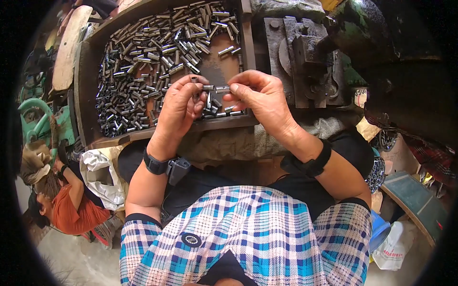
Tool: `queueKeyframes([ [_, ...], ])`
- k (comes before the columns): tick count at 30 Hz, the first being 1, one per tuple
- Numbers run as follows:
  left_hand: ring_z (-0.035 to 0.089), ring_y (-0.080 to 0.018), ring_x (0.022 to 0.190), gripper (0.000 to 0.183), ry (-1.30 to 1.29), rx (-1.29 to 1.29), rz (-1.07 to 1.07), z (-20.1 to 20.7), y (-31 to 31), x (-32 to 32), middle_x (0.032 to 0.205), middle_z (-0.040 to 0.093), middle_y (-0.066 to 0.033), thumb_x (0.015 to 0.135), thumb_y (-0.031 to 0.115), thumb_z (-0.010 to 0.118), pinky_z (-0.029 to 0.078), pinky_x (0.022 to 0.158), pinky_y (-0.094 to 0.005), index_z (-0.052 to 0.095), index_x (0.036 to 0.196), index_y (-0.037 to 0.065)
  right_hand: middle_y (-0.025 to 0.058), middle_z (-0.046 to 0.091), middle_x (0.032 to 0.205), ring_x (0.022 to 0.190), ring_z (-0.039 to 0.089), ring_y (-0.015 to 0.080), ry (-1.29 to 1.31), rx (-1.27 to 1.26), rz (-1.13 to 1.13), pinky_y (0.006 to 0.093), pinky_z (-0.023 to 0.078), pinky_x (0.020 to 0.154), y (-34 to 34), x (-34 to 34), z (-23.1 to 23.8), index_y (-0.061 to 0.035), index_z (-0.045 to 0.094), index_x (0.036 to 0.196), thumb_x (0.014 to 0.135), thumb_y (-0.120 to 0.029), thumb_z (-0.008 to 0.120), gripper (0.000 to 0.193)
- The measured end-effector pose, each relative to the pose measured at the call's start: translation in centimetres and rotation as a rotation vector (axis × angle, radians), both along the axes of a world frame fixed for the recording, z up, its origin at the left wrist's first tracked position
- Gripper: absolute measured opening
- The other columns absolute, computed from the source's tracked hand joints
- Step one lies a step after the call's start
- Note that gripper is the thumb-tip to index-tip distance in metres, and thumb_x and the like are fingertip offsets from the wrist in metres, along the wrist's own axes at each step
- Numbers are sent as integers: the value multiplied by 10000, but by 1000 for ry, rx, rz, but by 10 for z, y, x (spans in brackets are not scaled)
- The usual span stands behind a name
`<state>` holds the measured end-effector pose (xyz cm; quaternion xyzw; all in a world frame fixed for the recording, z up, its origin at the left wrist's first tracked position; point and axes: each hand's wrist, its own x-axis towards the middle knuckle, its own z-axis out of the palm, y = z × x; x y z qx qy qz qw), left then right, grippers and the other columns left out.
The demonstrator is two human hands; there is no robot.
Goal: Placing small metal cylinders into a press machine and inspecting them for quality.
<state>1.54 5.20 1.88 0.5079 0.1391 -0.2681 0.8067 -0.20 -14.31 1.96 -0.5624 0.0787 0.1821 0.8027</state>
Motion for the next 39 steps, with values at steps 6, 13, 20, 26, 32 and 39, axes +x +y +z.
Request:
queueKeyframes([
  [6, 490, -53, 474, 131, -38, -2, -20, -2, -3, -1, 681, 574, -32, 859, 120, 543, 354, 383, -158, 567, 954, 33, 75, 636, 862, 795, 661, 152, 11, 37, -12, 218, 547, 618, -2, 2, -5, 22, 598, 967, 869, -67, 593, 132],
  [13, 511, -60, 482, 147, -137, 42, -15, -1, -6, -6, 694, 593, -36, 874, 127, 547, 385, 404, -160, 568, 975, 24, 73, 629, 862, 794, 665, 158, 52, 79, -12, 222, 550, 619, -5, 2, -1, 14, 584, 960, 856, -55, 606, 127],
  [20, 554, -73, 520, 160, -62, -31, 57, -1, -12, -13, 718, 594, -51, 891, 156, 568, 453, 438, -181, 546, 948, 9, 84, 627, 845, 785, 668, 170, 41, 69, -27, 218, 548, 617, -6, 0, 4, 15, 576, 937, 841, -51, 625, 127],
  [26, 559, -92, 530, 164, -166, 46, 139, 1, -22, -21, 724, 590, -58, 887, 163, 595, 436, 430, -192, 557, 951, 17, 79, 623, 831, 769, 667, 167, 38, 86, -44, 224, 549, 620, -5, 0, 10, 16, 572, 931, 832, -42, 630, 129],
  [32, 574, -89, 551, 169, -237, 45, 90, 5, -18, -21, 736, 597, -65, 888, 161, 597, 479, 460, -206, 541, 938, 9, 71, 616, 816, 759, 665, 159, 24, 57, -21, 222, 547, 614, -9, 0, 15, 17, 570, 920, 828, -33, 629, 120],
  [39, 538, -76, 516, 148, -220, 32, 92, 6, -19, -23, 707, 583, -56, 893, 148, 586, 443, 438, -191, 549, 936, 11, 68, 611, 806, 755, 660, 143, 3, 39, 10, 218, 541, 613, -8, 1, 17, 17, 566, 908, 827, -22, 625, 107],
])
